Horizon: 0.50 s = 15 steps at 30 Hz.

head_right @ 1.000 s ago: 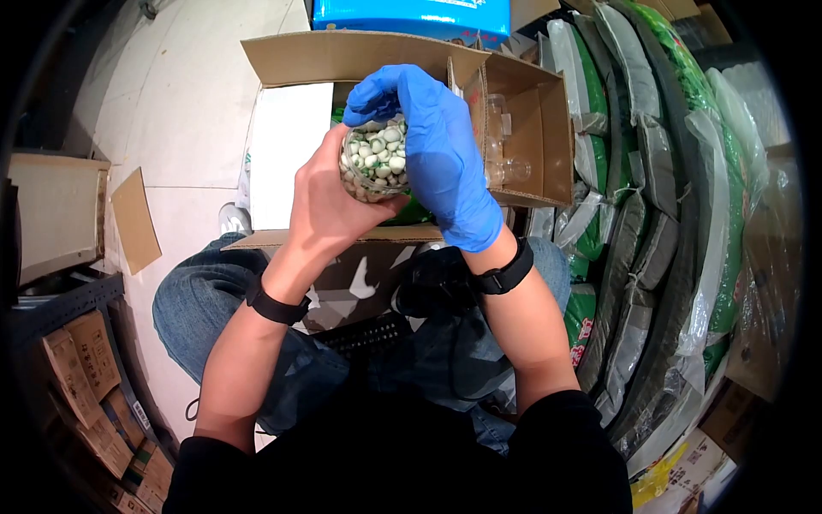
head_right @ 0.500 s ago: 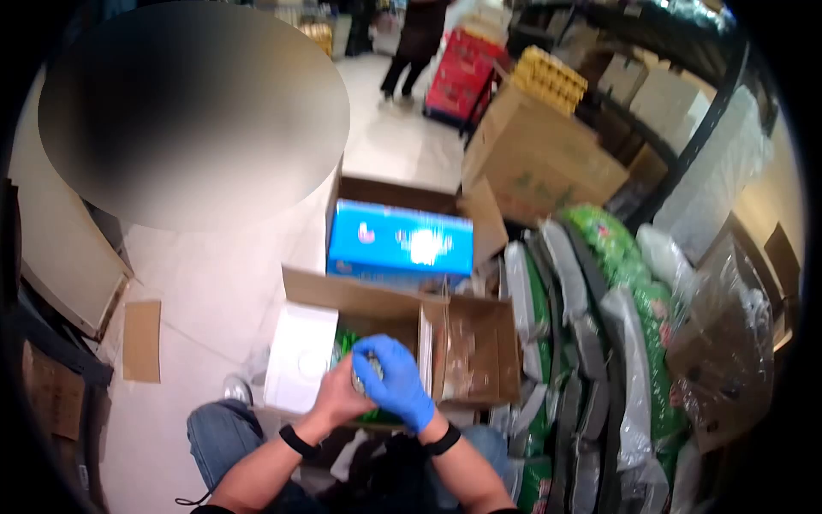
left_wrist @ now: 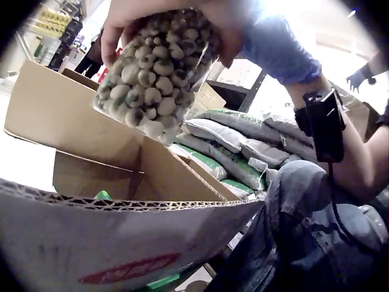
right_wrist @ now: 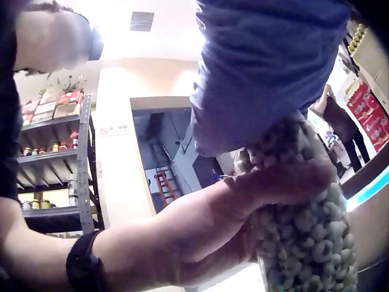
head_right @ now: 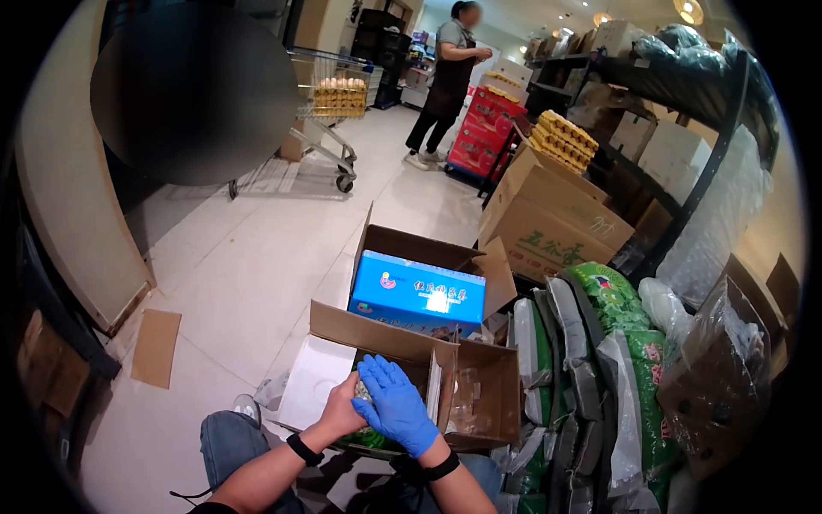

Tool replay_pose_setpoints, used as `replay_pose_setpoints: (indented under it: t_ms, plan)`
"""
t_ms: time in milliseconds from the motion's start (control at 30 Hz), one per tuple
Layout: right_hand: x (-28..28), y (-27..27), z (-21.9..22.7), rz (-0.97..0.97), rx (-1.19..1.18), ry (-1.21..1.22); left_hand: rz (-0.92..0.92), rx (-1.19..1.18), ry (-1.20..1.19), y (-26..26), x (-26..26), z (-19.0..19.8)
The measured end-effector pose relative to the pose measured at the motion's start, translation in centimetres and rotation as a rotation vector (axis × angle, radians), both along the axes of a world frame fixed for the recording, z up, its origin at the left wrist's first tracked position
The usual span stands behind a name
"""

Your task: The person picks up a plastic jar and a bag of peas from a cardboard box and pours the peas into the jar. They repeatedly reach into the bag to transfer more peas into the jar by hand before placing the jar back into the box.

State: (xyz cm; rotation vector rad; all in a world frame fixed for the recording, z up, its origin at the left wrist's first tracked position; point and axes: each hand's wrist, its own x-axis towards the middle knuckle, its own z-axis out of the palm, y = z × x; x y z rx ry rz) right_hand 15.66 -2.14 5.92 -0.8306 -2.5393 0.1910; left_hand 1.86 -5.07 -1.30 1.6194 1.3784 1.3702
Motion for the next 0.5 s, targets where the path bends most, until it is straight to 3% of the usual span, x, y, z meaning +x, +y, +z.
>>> replay_pose_setpoints:
  t_ms: [500]
  plan:
    - [-0.8, -0.5, -0.7, -0.005, -0.086, -0.045, -0.03, -0.046, 0.083, -0.5, -1.3, -0.5]
